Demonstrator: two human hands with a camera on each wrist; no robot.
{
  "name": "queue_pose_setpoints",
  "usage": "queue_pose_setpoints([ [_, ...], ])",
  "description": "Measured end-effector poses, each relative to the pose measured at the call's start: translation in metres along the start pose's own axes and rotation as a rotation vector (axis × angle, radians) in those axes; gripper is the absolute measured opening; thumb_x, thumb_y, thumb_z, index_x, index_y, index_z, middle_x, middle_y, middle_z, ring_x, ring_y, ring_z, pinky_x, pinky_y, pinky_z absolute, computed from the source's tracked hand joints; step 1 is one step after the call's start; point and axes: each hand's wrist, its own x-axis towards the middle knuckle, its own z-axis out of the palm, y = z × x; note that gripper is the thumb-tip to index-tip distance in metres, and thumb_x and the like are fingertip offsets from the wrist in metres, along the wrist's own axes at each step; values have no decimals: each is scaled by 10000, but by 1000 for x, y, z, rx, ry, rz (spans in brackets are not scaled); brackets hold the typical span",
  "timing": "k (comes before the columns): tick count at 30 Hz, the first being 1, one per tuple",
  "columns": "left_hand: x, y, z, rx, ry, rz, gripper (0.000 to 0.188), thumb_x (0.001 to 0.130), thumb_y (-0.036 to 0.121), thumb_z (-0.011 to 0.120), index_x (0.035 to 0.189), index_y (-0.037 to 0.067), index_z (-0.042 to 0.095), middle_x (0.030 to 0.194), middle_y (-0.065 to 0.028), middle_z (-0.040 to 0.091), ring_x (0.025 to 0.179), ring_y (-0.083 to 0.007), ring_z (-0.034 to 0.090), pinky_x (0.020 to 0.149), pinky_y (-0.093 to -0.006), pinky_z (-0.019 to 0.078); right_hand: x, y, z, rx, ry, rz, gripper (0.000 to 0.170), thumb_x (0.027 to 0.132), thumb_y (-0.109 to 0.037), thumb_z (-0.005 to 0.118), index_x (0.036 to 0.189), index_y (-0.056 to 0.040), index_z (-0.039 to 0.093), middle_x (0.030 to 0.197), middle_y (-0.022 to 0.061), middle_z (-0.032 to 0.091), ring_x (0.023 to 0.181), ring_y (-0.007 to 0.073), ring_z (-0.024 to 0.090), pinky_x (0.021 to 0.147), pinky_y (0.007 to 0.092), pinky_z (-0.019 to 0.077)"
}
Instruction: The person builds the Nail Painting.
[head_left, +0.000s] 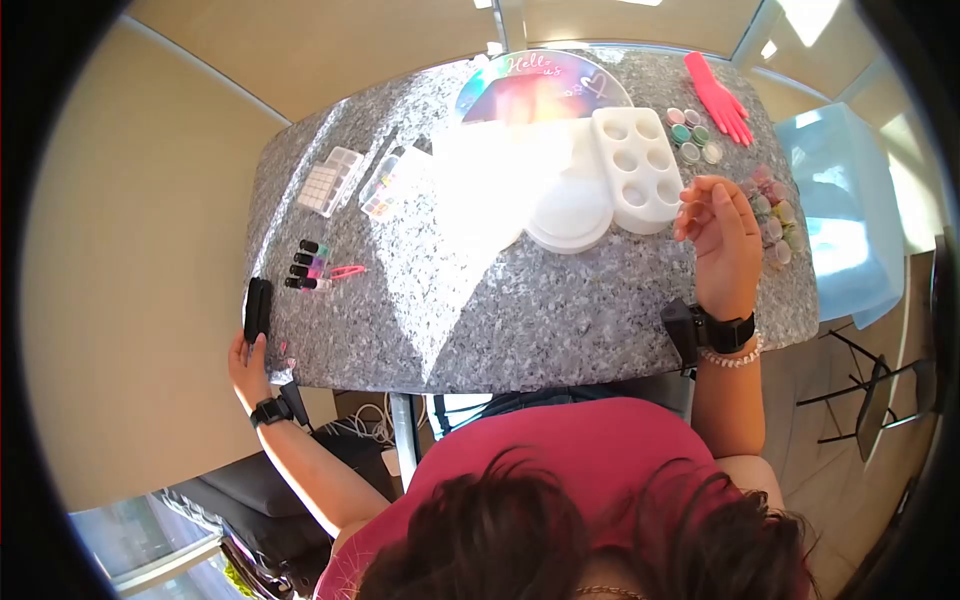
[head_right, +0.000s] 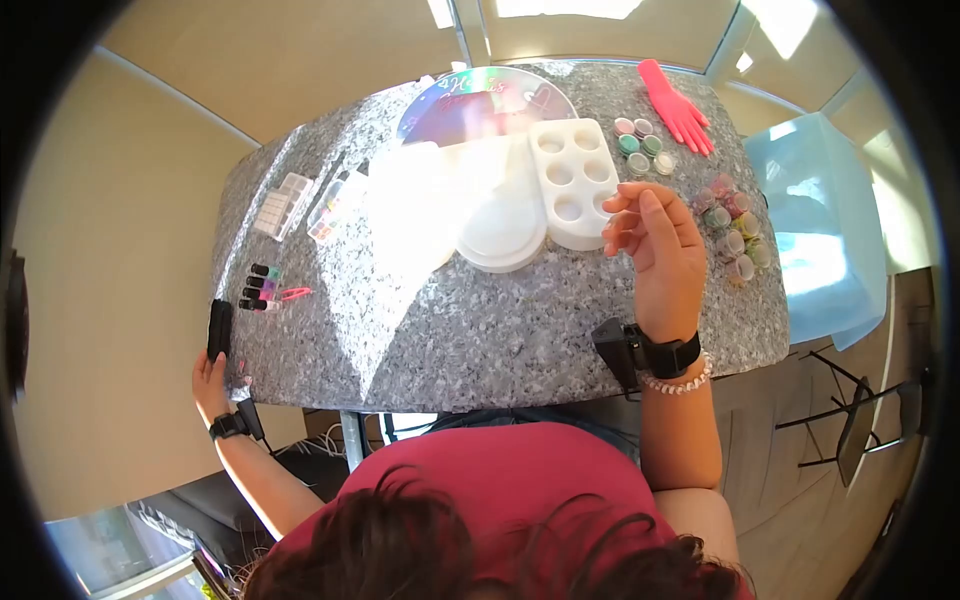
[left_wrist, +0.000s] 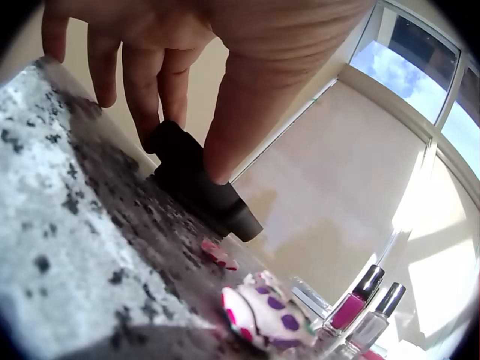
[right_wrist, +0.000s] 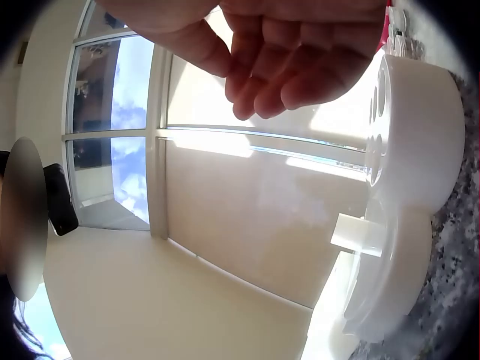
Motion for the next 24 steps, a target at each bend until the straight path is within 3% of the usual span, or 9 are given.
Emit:
queue_pose_setpoints([
  [2,1,-4,-3,35,-39,18,744,986,172,861,1575,-107,502,1593,-268,567,1485,-305,563,1226,-415,464,2,-1,0,17,17,16,301,1175,-214,542,1250,14,722,1079,107,773,817,126,675,728,294,554],
  [4,2,0,4,16,84,39,625,1010,192,838,1497,-95,570,1509,-210,638,1400,-270,618,1172,-391,497,4,1,-5,27,25,-1,298,1173,-210,544,1247,16,724,1064,100,767,808,123,672,715,292,549],
  [7,-25,89,27,-224,253,358,295,1090,168,731,1261,-57,645,1272,-151,718,1197,-223,687,1087,-379,540,14,-3,-7,40,63,-56,293,1170,-203,547,1237,20,726,1022,83,750,783,121,660,690,288,539],
  [10,-60,177,88,-298,370,647,203,1130,157,660,1201,-33,664,1160,-135,745,1058,-198,705,1000,-353,559,31,-9,-8,64,76,-148,287,1168,-197,550,1223,23,726,965,65,720,753,121,639,667,284,527],
  [14,-98,247,159,-462,-102,721,329,1194,255,516,1021,14,657,997,-110,688,843,-146,602,739,-291,492,55,-10,-5,90,54,-257,273,1162,-186,560,1202,24,731,883,46,665,721,115,603,649,275,507],
  [16,-107,268,195,-663,-242,669,400,1200,250,492,885,37,617,870,-75,643,722,-115,517,677,-278,426,60,-6,-10,50,64,-276,269,1161,-184,564,1199,22,733,870,45,658,717,112,597,642,269,498],
  [20,-132,276,249,-1090,-461,111,382,1186,292,535,852,106,553,808,-17,569,655,-96,457,573,-270,345,64,9,-25,-47,157,-310,257,1156,-179,572,1192,13,739,833,35,644,685,106,574,623,256,474],
  [23,-146,269,280,-1132,-444,-39,405,1184,330,539,840,116,538,745,0,540,591,-85,406,553,-269,327,61,14,-28,26,225,-212,254,1154,-180,573,1187,8,741,807,22,630,650,100,552,608,255,459],
  [24,-149,269,286,-1054,-449,-39,405,1180,350,524,834,145,473,708,26,435,595,-100,345,566,-293,298,59,14,-29,25,223,-213,254,1154,-180,573,1187,8,741,807,22,630,650,100,552,608,255,459],
])
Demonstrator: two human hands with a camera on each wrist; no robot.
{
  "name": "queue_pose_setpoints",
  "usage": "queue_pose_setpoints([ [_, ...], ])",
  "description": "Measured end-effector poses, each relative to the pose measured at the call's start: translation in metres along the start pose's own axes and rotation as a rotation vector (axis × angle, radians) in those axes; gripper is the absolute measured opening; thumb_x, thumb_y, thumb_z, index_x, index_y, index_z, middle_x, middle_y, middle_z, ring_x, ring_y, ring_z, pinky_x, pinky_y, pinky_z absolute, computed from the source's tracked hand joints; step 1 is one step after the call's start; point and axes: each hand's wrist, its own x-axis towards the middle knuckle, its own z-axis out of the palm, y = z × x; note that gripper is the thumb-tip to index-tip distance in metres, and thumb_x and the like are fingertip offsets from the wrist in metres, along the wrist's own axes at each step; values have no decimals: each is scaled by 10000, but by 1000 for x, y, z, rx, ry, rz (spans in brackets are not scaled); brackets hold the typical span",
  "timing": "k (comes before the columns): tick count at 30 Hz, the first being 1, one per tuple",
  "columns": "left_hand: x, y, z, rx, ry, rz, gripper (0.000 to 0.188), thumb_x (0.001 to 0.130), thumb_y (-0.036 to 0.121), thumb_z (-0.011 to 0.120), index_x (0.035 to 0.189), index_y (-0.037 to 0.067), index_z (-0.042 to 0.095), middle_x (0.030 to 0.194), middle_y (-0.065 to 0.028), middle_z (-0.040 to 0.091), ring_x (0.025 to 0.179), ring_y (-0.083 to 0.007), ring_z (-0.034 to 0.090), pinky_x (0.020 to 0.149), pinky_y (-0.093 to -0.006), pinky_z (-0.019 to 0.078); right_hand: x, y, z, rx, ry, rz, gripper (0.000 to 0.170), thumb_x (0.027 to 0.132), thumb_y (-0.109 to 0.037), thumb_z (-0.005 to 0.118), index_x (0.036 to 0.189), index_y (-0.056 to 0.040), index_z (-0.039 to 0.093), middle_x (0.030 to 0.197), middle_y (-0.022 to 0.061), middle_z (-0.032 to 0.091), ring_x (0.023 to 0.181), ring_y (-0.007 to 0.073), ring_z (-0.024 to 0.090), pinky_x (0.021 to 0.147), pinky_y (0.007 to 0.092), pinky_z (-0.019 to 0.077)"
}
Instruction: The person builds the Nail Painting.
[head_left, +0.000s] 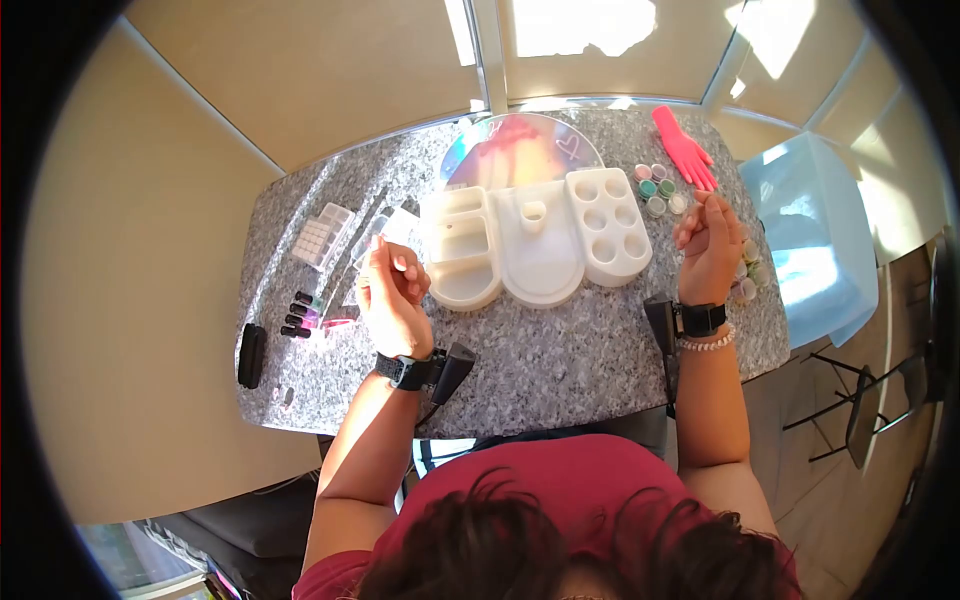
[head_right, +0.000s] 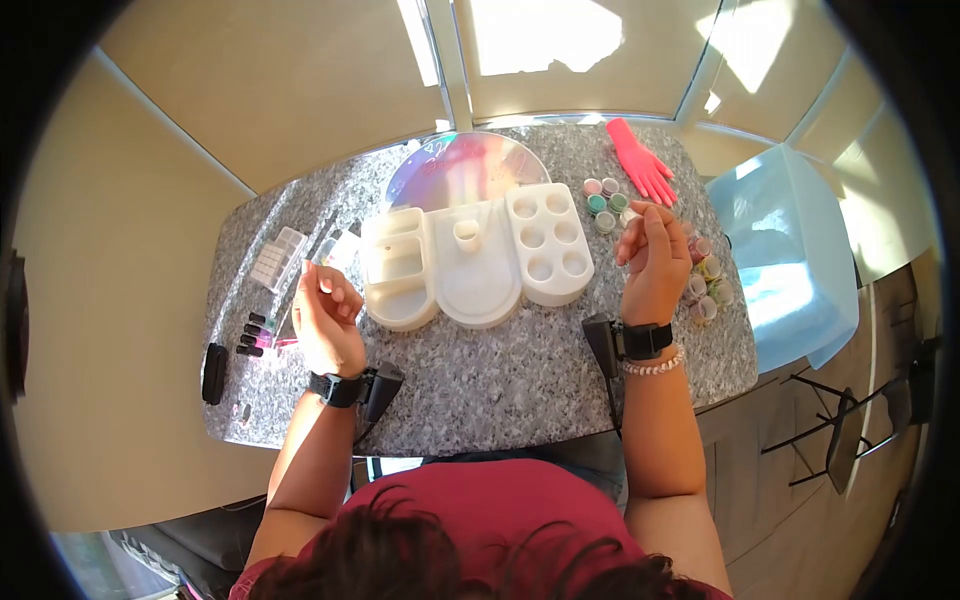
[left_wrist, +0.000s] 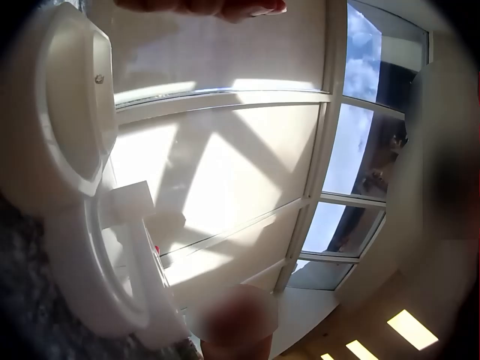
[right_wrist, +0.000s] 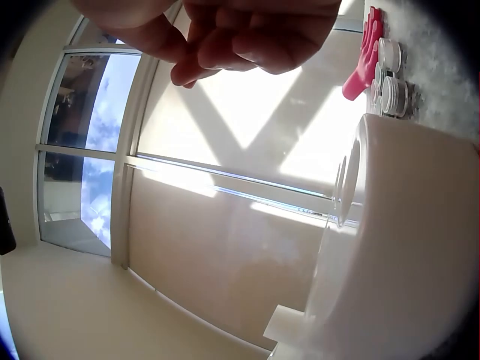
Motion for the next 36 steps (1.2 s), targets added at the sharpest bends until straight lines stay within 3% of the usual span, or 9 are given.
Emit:
queue_pose_setpoints([
  [3,5,-7,-9,13,-33,29,469,1182,346,514,762,156,424,656,35,372,564,-96,299,535,-303,257,-5,-2,1,-39,-24,27,253,1154,-189,572,1175,-2,740,790,14,619,625,92,536,595,255,439],
  [5,8,-6,-16,-73,-142,33,558,1182,307,533,666,148,395,587,46,351,520,-78,293,499,-310,207,-10,-5,4,81,-13,75,261,1152,-214,576,1159,-7,735,778,12,608,616,89,522,581,253,411],
  [9,2,-18,-25,-32,-113,-8,579,1180,301,533,646,149,367,575,48,325,513,-78,270,496,-320,186,-10,-5,0,24,-66,51,261,1148,-235,582,1107,-18,721,753,1,581,605,83,495,567,250,381],
  [14,2,-18,-24,70,-98,-19,574,1174,312,555,650,159,379,584,55,341,512,-73,255,490,-312,177,-13,-9,8,-113,30,227,274,1138,-256,599,939,-73,642,693,-39,492,578,64,444,539,241,340],
  [17,6,-18,-26,80,-43,-40,581,1171,325,576,648,169,380,587,62,346,512,-65,262,487,-300,178,-15,-7,11,-139,40,264,280,1135,-263,604,915,-92,630,683,-55,478,569,57,432,530,236,328],
  [21,6,-17,-27,124,23,-58,601,1173,365,582,640,171,384,588,68,346,509,-59,273,480,-294,177,-15,-5,7,-158,-26,281,245,1138,-244,590,949,-91,618,717,-46,489,584,69,447,530,244,360],
  [23,6,-15,-26,133,23,-55,604,1172,368,583,637,171,385,586,68,346,507,-59,270,480,-294,175,-16,-4,12,-147,6,285,283,1136,-272,607,917,-95,639,681,-63,478,562,46,421,522,229,319],
  [36,7,-11,-26,176,51,-96,592,1165,377,584,641,182,392,584,67,346,507,-59,271,486,-294,176,-15,-1,9,-164,7,288,285,1138,-276,602,926,-90,645,683,-64,476,556,45,416,517,232,319],
])
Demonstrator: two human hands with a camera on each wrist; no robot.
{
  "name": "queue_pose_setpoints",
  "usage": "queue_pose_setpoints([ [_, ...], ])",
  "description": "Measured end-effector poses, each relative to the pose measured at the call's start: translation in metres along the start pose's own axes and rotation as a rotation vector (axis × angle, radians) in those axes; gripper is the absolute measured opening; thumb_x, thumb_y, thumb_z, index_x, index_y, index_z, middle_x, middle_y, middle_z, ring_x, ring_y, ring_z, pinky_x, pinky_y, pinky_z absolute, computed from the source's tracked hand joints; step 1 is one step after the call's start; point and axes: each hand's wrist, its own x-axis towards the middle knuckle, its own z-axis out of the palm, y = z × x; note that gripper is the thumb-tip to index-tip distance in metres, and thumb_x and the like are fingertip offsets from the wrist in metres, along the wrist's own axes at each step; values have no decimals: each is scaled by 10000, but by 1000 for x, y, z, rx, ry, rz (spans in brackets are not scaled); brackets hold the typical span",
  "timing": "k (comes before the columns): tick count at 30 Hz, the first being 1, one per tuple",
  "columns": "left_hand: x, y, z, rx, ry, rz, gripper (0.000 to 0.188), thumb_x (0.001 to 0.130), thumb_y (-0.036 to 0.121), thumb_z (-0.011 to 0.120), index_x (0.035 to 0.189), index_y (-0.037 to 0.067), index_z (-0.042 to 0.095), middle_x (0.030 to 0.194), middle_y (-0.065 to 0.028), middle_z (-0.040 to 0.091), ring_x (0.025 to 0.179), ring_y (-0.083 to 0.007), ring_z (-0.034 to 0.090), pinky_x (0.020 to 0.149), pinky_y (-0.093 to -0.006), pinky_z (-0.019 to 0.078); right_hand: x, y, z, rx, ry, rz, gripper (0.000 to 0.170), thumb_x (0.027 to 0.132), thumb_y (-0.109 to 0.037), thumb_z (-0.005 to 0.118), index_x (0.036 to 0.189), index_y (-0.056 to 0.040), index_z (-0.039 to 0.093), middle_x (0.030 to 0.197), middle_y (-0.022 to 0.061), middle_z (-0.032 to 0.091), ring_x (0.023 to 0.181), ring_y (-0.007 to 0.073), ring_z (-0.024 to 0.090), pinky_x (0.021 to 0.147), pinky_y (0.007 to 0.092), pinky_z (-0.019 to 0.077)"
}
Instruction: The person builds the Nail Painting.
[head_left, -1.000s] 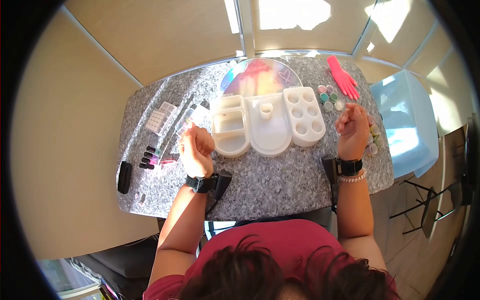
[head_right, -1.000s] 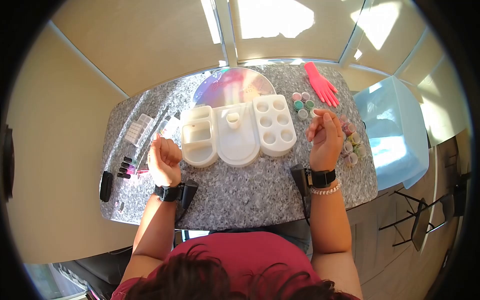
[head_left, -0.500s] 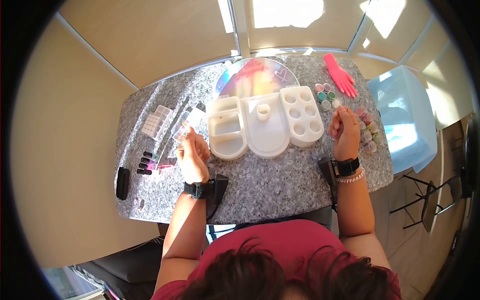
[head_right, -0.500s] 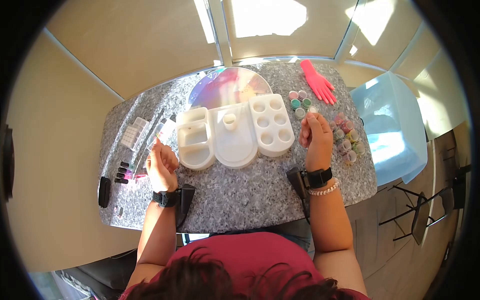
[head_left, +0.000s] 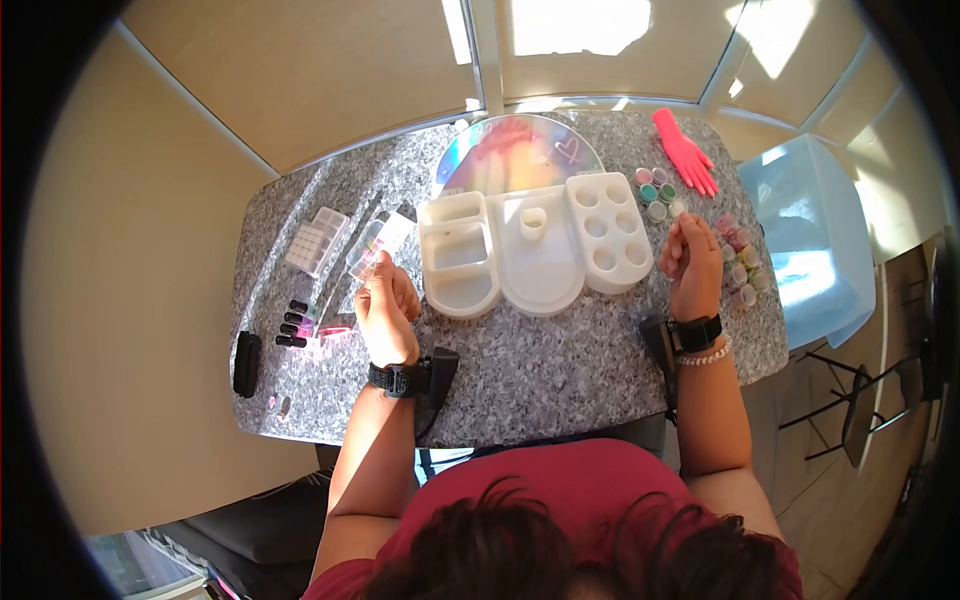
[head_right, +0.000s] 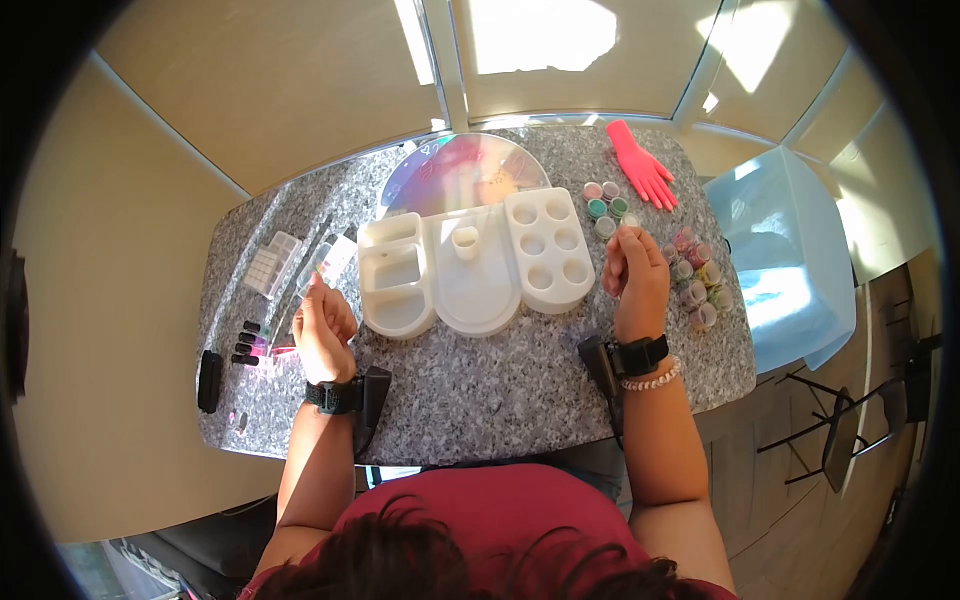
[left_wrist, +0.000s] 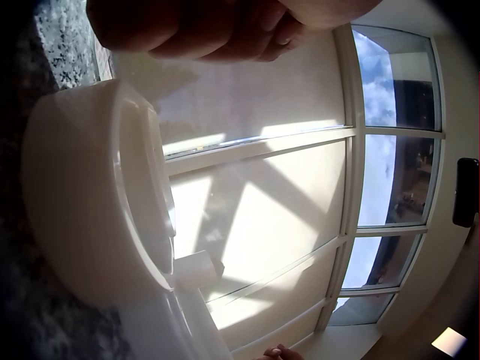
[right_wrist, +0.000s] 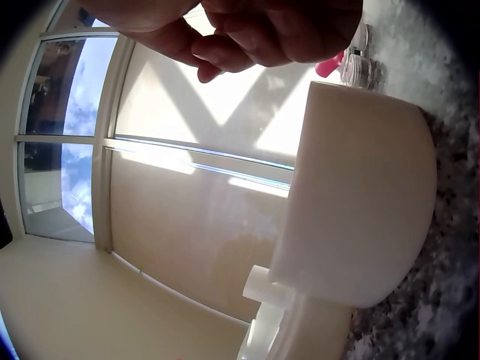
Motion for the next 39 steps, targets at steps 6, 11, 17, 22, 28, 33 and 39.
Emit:
queue_pose_setpoints([
  [6,0,-2,-1,12,21,34,584,1163,406,583,659,181,390,591,69,349,510,-57,266,486,-292,175,1,2,-2,2,-11,1,279,1139,-269,598,933,-89,650,687,-63,479,558,44,418,516,231,315],
  [11,6,-5,-2,17,20,13,580,1162,419,584,668,184,390,597,69,351,511,-53,263,484,-289,174,3,3,0,13,-8,8,277,1136,-267,605,927,-91,644,690,-63,479,555,47,412,516,231,312],
  [17,10,-12,3,-48,58,-37,525,1160,390,589,711,170,432,610,65,377,515,-50,281,479,-288,187,15,2,3,129,-73,69,239,1147,-275,575,984,-107,619,795,-39,514,679,82,500,612,262,408],
  [22,20,15,14,120,-22,43,203,1145,283,581,1131,81,600,916,-29,661,705,-70,497,608,-247,398,40,-32,14,-16,-245,1,225,1126,-261,604,1089,-63,703,975,39,701,874,125,625,776,294,502],
  [28,124,10,26,577,-212,-29,672,1038,503,673,1536,59,598,1439,-105,681,1360,-222,566,1108,-400,438,127,-33,25,-109,-535,210,484,1124,-315,598,1515,-28,610,1573,149,609,1496,272,530,1279,402,389],
  [33,199,-5,33,658,-354,-414,700,993,525,766,1531,121,572,1486,-152,625,1363,-289,596,1078,-512,518,171,-11,43,-294,-567,487,719,1157,-501,499,1698,-50,355,1739,226,387,1601,362,400,1309,432,343],
  [39,235,-17,51,812,-403,-467,462,1024,391,777,1353,82,678,1159,-58,697,960,-180,696,831,-376,611,199,24,42,-224,-413,607,867,1092,-592,597,1719,-52,336,1709,302,386,1600,397,389,1328,469,308],
])
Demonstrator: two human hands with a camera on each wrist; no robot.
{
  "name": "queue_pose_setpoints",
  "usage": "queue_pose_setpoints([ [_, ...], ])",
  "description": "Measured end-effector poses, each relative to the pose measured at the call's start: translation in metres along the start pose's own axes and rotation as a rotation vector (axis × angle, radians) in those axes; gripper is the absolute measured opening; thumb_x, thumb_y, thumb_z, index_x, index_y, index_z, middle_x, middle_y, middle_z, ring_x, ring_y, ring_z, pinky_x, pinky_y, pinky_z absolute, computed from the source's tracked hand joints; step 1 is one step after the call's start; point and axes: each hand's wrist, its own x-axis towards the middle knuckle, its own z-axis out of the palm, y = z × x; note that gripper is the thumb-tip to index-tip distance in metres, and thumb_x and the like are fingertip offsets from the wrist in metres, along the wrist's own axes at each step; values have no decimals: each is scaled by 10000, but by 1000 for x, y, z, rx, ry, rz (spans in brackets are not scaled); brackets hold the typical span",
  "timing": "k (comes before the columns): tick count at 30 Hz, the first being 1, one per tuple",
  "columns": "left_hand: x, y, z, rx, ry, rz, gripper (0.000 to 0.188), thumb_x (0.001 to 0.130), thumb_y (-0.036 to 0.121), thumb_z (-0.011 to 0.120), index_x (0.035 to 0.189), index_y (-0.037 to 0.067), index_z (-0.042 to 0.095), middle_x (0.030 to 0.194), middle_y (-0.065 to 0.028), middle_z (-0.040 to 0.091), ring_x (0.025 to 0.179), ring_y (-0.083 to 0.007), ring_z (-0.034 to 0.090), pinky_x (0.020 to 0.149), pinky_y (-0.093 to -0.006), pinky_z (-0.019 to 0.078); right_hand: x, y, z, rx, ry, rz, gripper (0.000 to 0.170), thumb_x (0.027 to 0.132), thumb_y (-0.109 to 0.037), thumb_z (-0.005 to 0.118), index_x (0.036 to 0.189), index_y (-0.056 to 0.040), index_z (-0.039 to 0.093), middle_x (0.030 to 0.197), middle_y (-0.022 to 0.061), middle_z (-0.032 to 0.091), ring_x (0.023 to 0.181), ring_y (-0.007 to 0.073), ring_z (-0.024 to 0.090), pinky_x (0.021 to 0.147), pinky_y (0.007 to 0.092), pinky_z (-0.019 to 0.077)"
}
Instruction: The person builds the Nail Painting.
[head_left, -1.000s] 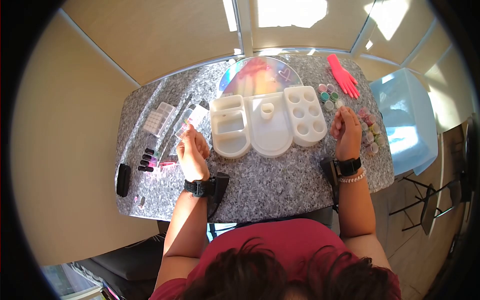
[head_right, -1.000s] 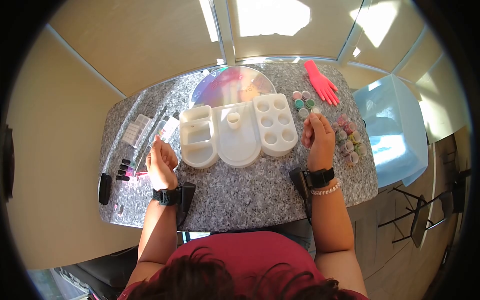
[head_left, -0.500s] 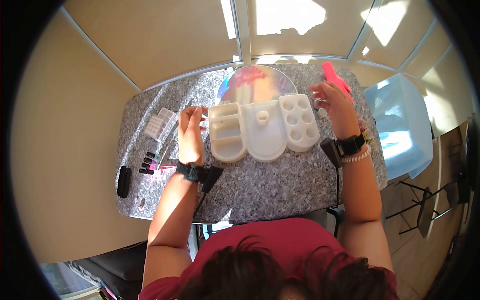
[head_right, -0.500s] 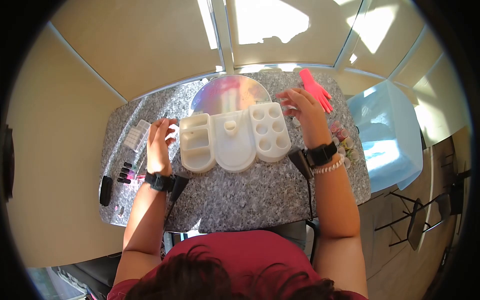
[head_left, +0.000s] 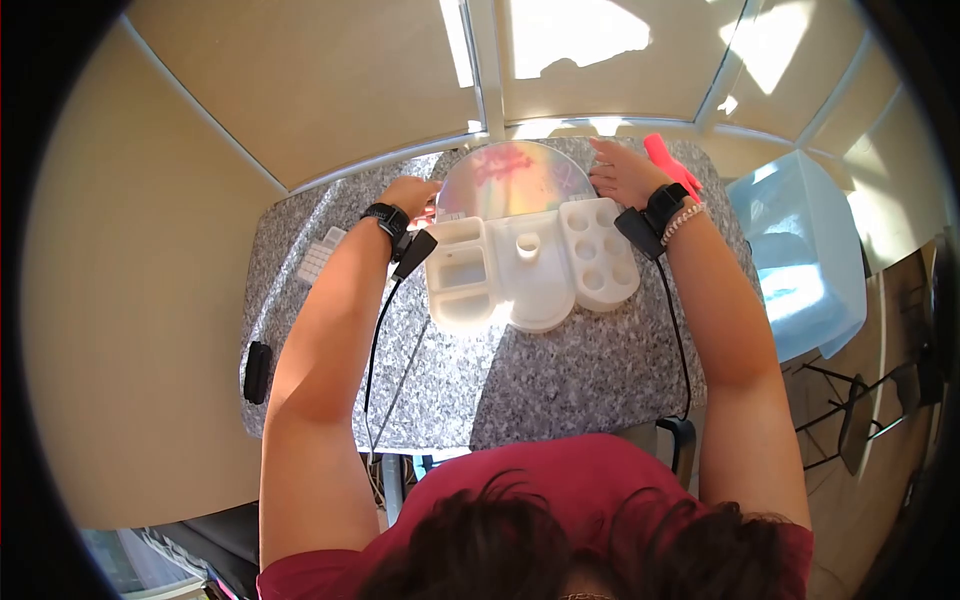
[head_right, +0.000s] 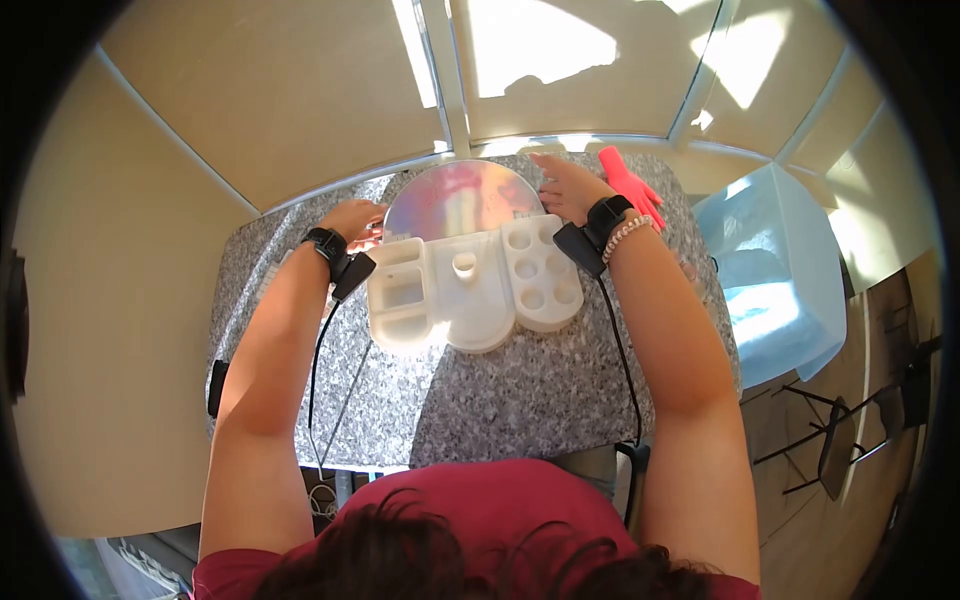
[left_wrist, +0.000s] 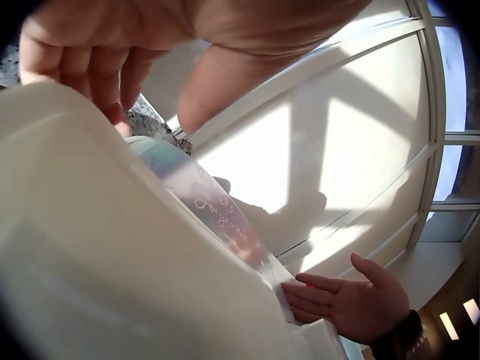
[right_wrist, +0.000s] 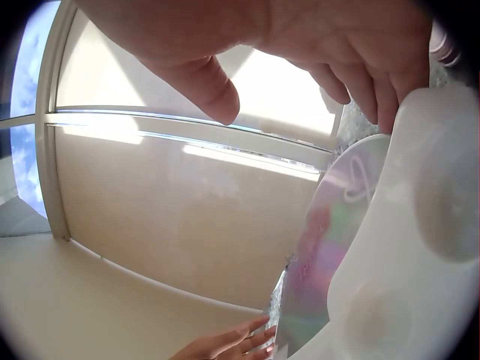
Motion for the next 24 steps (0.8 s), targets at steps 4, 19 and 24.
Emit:
queue_pose_setpoints([
  [4,34,-12,-12,212,-142,124,210,1042,289,769,1090,85,765,840,35,672,780,-98,659,656,-252,530,3,-3,11,-8,44,-5,783,1058,-459,721,1640,-13,445,1658,273,456,1526,359,478,1291,460,385],
  [19,-61,10,-22,-51,-130,374,325,1054,156,784,1328,21,674,1193,-75,785,1104,-138,741,1007,-320,603,-37,-18,16,-350,-32,-300,273,1082,-122,714,1329,-10,680,1241,81,761,1145,189,754,1080,348,591],
  [24,-89,-6,-22,-163,-180,662,247,1043,-22,723,1282,-14,660,1157,-91,775,1061,-151,731,959,-321,595,-90,-7,39,-656,227,-722,163,1035,-30,719,1191,11,700,1035,84,785,986,173,749,885,322,584],
])
